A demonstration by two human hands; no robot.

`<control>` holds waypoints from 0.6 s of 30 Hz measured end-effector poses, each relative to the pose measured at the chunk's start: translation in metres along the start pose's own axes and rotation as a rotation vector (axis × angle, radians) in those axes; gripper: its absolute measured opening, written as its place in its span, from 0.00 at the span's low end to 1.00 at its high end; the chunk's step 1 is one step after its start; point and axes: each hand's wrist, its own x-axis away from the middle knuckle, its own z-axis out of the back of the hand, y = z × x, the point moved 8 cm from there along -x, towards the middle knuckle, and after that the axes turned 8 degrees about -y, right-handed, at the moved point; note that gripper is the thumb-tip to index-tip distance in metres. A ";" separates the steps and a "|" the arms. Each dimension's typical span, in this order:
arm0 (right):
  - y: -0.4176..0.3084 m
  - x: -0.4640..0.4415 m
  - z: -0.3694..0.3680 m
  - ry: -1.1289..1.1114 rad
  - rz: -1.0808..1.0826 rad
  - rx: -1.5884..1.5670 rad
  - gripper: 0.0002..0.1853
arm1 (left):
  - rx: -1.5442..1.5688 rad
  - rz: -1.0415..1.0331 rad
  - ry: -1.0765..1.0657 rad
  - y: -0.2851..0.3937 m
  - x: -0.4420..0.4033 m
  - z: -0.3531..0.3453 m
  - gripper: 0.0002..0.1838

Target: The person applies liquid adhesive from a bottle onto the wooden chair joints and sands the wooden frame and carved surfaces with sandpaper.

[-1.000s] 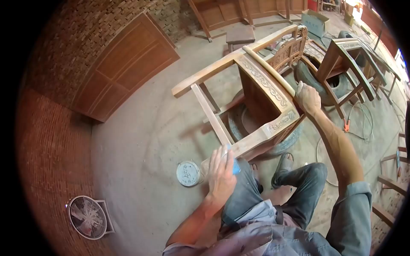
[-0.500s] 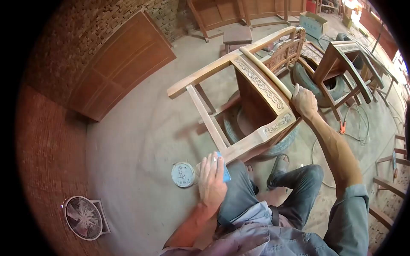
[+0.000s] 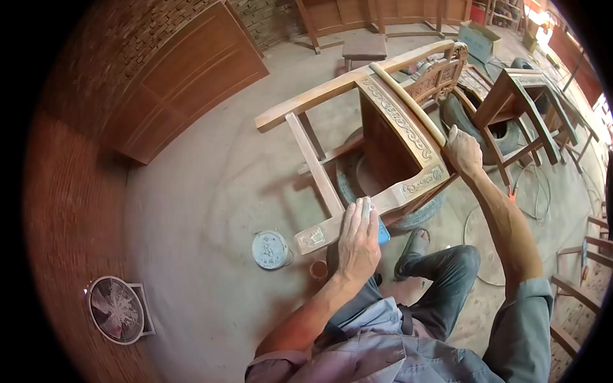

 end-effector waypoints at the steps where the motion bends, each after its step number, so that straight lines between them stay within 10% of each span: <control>1: 0.004 -0.004 -0.003 -0.004 0.011 0.006 0.31 | 0.006 -0.018 -0.009 -0.002 0.001 0.001 0.32; 18: 0.001 -0.002 -0.002 0.004 0.008 -0.021 0.33 | -0.044 0.055 0.077 -0.018 0.025 0.012 0.31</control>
